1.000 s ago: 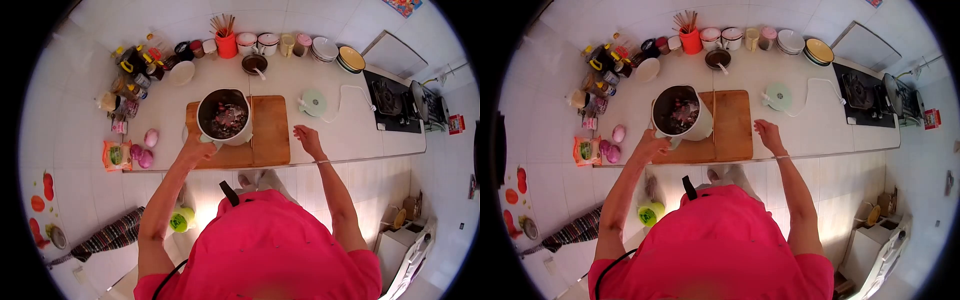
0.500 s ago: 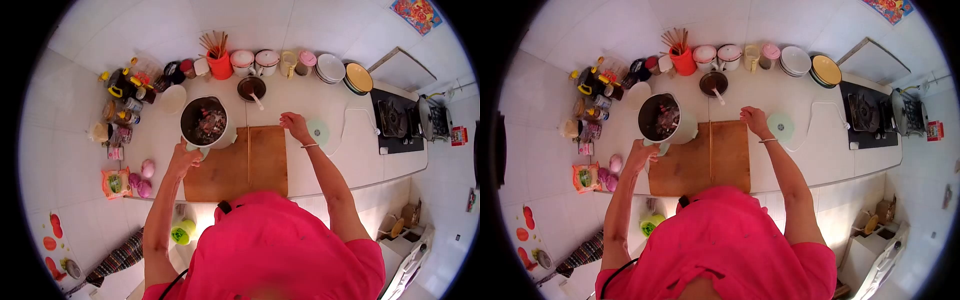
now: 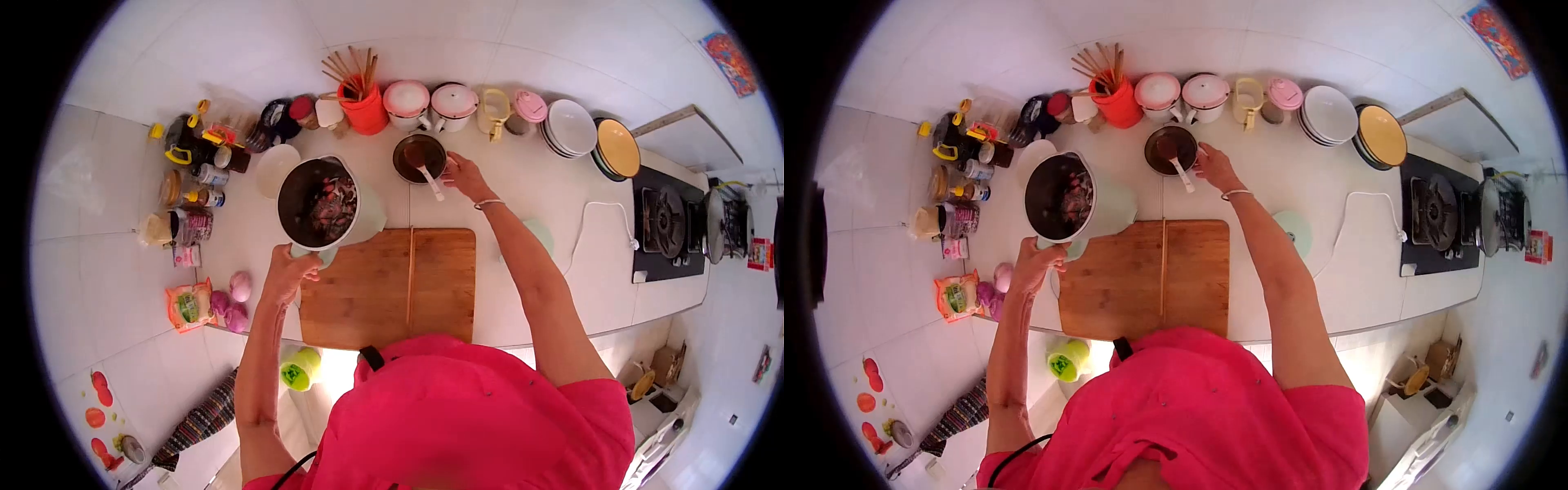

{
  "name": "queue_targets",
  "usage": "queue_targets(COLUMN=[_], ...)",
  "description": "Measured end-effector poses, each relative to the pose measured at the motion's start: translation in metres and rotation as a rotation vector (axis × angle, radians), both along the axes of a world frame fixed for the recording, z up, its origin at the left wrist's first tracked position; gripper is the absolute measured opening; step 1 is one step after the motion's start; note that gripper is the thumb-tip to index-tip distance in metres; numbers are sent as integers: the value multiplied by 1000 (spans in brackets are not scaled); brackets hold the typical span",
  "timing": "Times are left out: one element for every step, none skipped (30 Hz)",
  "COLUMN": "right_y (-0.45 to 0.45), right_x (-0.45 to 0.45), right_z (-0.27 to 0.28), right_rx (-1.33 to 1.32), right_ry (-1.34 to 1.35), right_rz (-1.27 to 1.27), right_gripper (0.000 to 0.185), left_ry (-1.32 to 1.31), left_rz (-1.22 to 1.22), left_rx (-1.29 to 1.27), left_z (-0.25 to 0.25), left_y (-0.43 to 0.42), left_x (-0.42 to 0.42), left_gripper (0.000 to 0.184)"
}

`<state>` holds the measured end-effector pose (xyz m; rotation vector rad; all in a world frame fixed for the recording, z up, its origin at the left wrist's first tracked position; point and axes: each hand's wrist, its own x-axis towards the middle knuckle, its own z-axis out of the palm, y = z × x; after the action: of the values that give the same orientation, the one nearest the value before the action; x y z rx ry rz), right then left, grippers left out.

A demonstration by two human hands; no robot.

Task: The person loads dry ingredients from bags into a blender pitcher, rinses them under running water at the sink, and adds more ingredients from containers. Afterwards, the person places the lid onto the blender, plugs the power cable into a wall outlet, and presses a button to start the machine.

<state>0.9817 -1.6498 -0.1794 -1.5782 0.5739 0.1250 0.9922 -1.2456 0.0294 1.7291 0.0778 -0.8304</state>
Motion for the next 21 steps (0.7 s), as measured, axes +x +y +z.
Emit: queue_targets(right_y=[-1, -2, -1, 2, 5, 8, 11, 17, 22, 27, 32, 38, 45, 52, 59, 63, 67, 73, 78, 83, 87], right_x=[4, 7, 8, 9, 10, 11, 13, 16, 19, 23, 29, 33, 37, 42, 47, 53, 59, 63, 67, 72, 77], right_z=[1, 1, 2, 3, 3, 3, 3, 3, 1, -2, -5, -6, -6, -6, -4, -2, 0, 2, 7, 13, 13], right_rx=[22, 42, 70, 69, 68, 67, 51, 35, 21, 27, 36, 45, 67, 89, 111, 58, 4, -49, -48, -47, -47], right_ry=[11, 22, 14, -2, -18, -32, -37, -44, -50, -58, -66, -75, -83, -91, -98, -100, -100, -98, -94, -91, -88], right_rz=[1, -1, 5, 17, 27, 33, 36, 40, 46, 59, 72, 85, 82, 80, 76, 106, 135, 166, 162, 157, 152], right_gripper=[39, 39, 38, 37, 37, 36, 36, 35, 35, 34, 34, 33, 33, 33, 32, 32, 32, 31, 30, 29, 28], left_ry=[-1, -7, -14, -20, -19, -16, -13, -5, 2, 9, 9, 8, 7, 12, 17, 24, 25, 29, 32, 40, 48], left_rz=[5, 9, 10, 9, 17, 21, 25, 24, 25, 27, 50, 72, 94, 69, 43, 18, 39, 62, 85, 67, 49], left_rx=[-7, -6, -6, -7, -5, -3, -2, -4, -6, -6, 10, 26, 41, 36, 30, 25, 29, 34, 39, 61, 82], left_z=[0, 2, 4, 5, 3, -1, -4, -4, -3, -2, 0, 7, 11, 13, 13, 14, 18, 24, 26, 24, 21], left_y=[1, 1, 2, 2, 4, 8, 10, 10, 11, 12, 11, 6, 4, 5, 6, 7, 5, 3, 3, 7, 12], left_x=[1, 2, 2, 2, 3, 5, 7, 8, 9, 10, 10, 9, 9, 10, 12, 14, 14, 13, 12, 12, 13], left_gripper=[22, 22, 22, 22, 22, 22, 22, 21, 21, 20, 19, 19, 19, 19, 19, 19, 20, 21, 21, 25, 28])
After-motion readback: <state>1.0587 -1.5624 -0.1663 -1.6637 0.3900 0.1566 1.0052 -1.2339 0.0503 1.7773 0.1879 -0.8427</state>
